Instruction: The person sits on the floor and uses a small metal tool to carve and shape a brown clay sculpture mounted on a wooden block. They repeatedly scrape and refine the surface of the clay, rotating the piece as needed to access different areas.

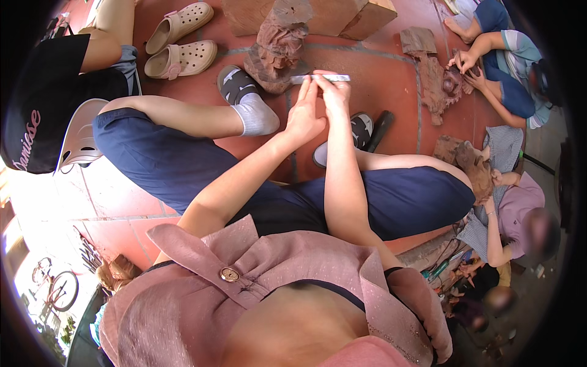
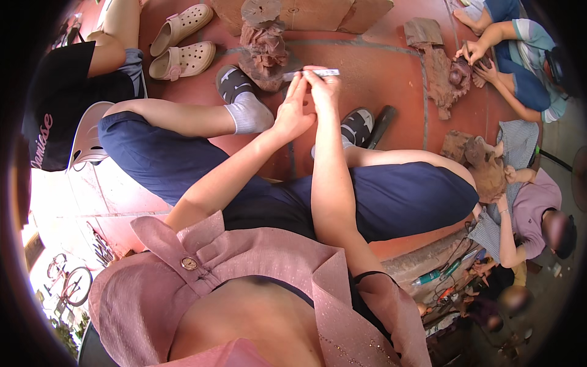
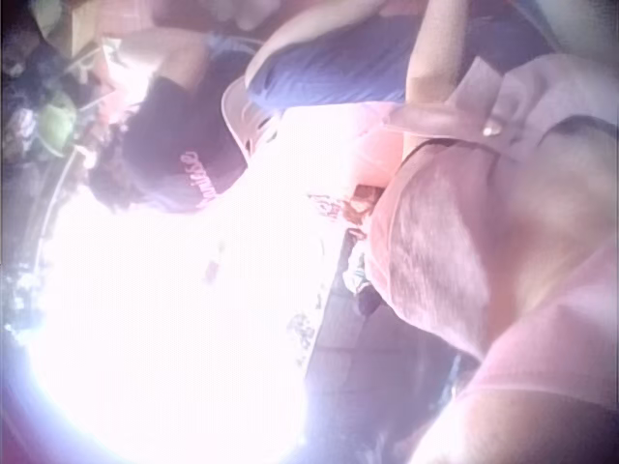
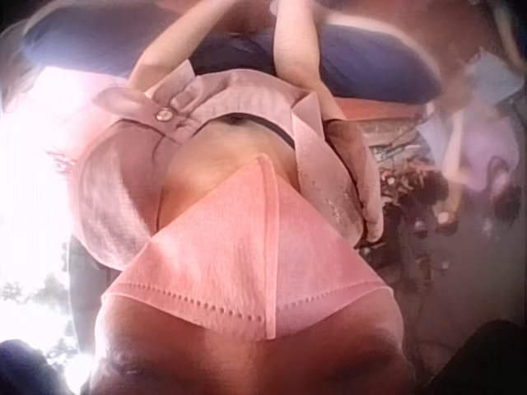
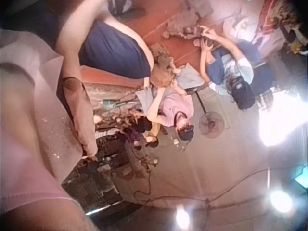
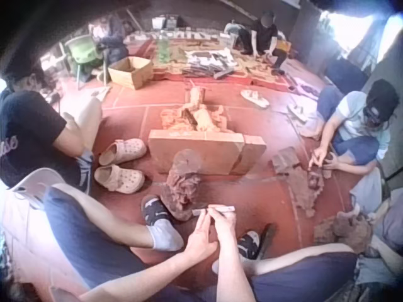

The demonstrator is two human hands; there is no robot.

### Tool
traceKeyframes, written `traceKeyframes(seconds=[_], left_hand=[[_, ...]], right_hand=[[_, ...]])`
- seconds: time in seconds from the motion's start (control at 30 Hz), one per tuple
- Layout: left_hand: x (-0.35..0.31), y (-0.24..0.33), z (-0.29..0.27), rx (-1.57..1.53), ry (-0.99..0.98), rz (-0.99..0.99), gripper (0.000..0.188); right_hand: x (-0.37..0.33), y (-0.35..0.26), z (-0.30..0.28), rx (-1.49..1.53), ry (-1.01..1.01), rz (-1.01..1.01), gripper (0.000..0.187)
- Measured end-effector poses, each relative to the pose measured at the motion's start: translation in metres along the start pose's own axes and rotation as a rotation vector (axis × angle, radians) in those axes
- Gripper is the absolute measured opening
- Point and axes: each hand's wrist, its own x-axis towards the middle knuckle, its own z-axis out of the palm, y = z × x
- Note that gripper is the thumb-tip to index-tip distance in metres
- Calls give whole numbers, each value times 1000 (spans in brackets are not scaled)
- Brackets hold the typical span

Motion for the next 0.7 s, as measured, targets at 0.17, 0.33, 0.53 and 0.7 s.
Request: traceKeyframes(seconds=[0.17,0.33,0.53,0.7], left_hand=[[2,-3,3,4,-87,21,90],[7,4,2,1,-57,10,91],[1,-5,5,32,-47,12,87],[14,0,9,90,-48,36,83]], right_hand=[[4,15,-7,-21,107,-84,11],[13,12,-12,-40,27,-93,13],[8,22,-6,2,76,-72,11],[7,0,-9,-30,120,-19,10]])
